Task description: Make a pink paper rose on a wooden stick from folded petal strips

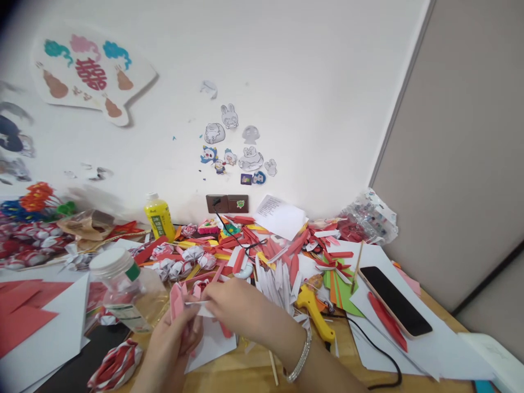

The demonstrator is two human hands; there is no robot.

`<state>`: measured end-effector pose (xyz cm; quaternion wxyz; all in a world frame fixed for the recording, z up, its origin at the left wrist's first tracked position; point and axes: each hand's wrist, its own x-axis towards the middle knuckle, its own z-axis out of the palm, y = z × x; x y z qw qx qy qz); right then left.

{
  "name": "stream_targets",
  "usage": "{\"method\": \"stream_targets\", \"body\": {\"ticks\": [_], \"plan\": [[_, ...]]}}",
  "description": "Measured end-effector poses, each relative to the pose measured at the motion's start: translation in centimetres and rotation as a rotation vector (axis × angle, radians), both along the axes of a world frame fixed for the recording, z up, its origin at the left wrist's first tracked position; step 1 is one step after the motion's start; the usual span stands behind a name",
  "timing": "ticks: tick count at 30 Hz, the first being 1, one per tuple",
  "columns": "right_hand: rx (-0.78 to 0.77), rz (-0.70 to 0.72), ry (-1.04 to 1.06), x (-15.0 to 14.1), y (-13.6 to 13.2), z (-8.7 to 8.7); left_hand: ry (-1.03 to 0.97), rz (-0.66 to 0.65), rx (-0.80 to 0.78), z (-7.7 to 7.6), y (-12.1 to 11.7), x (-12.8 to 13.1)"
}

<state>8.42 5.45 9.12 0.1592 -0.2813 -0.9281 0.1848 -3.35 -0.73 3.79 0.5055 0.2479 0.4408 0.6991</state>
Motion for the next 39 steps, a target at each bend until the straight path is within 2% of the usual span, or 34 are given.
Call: {"method": "stream_targets", "body": {"ticks": [4,9,16,20,24,28,33,36,39], "plan": [[0.209,0.079,-0.172,-0.1,-0.6,-0.4,-0.101,-0.007,-0.015,-0.3,0.2,-0.5],[0.273,0.142,-0.163,0.0,-1.0,-0.1,-0.153,0.019,-0.027,-0.9,0.8,-1.5],[0.412,0.042,-0.364,-0.7,-0.6,-0.6,-0.179,-0.038,-0.050,-1.2,1.0,-1.5],[0.431,-0.028,-0.298,-0.8,-0.6,-1.0,-0.170,-0.026,-0.011,-0.5,0.7,-0.8],[0.391,-0.199,-0.039,-1.0,-0.9,-0.9,-0.193,-0.026,0.077,-0.1,0.6,-0.4],[0.255,-0.367,0.230,-1.6,-1.3,-1.3,-0.196,-0.004,0.105,-0.7,0.8,-0.5],[0.066,-0.279,0.279,-2.8,-2.3,-2.7,-0.188,0.113,0.032,-1.8,0.7,-0.5],[0.056,-0.250,0.232,-3.2,-2.8,-3.3,-0.177,0.175,-0.044,-1.8,0.4,-0.1],[0.085,-0.235,0.183,-3.2,-2.9,-3.2,-0.215,0.151,-0.039,-1.4,0.2,0.3]]}}
